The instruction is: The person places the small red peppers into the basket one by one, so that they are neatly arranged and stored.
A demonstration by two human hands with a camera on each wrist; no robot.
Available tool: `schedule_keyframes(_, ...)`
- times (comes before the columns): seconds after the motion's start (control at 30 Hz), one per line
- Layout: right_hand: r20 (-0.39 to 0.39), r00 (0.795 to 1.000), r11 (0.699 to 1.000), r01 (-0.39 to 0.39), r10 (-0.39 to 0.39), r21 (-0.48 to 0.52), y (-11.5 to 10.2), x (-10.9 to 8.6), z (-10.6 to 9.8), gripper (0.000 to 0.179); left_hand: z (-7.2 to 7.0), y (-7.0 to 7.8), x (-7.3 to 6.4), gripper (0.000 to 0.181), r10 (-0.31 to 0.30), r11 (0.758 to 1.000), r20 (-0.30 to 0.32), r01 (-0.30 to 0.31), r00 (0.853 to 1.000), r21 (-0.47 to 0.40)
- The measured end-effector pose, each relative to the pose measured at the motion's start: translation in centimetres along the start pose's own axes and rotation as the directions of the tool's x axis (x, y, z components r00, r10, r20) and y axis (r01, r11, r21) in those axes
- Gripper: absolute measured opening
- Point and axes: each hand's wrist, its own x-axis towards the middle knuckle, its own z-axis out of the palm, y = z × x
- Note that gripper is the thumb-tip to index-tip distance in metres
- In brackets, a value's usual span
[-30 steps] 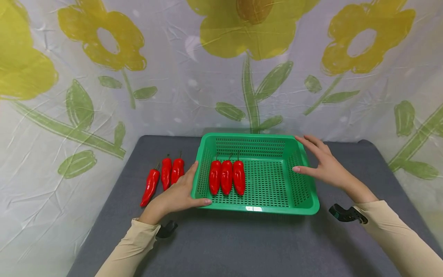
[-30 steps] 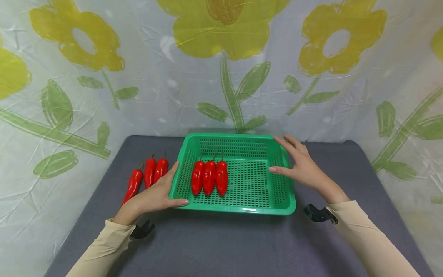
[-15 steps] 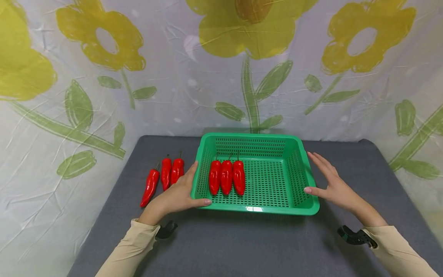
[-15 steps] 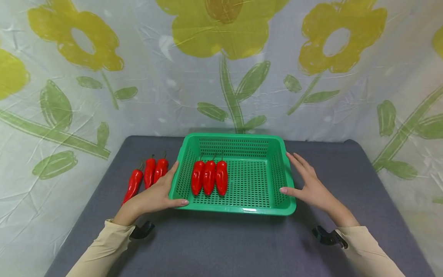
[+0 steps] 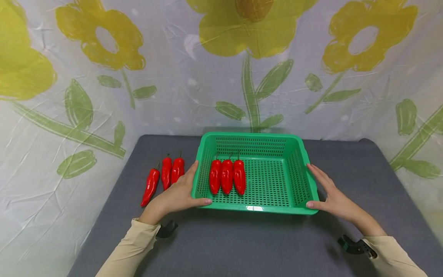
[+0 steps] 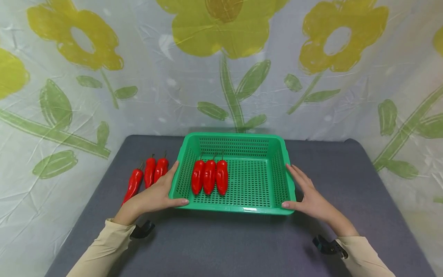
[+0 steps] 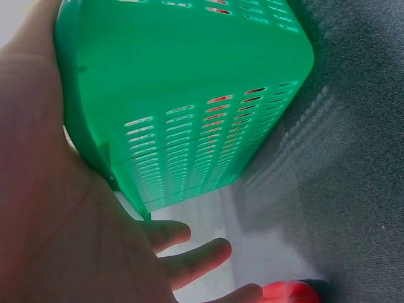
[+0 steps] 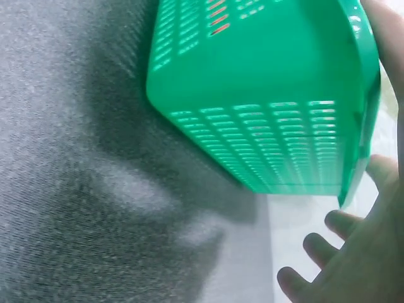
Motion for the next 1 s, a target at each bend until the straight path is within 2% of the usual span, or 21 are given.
schedule_keyframes(0.5,0.085,0.994,0.989,-0.074,0.064,0.125,0.07,-0.3,0.45,0.108,0.04,-0.05,0.1,0.127,-0.011,1.0,-0.007,0.011,1.0,-0.002)
schedule_keyframes(1.0,0.099,0.991,0.984,-0.098,0.084,0.146,0.34,-0.28,0.68,0.106,0.19,0.02,-0.02,0.126,0.01,0.998,-0.054,-0.006,0.998,0.061)
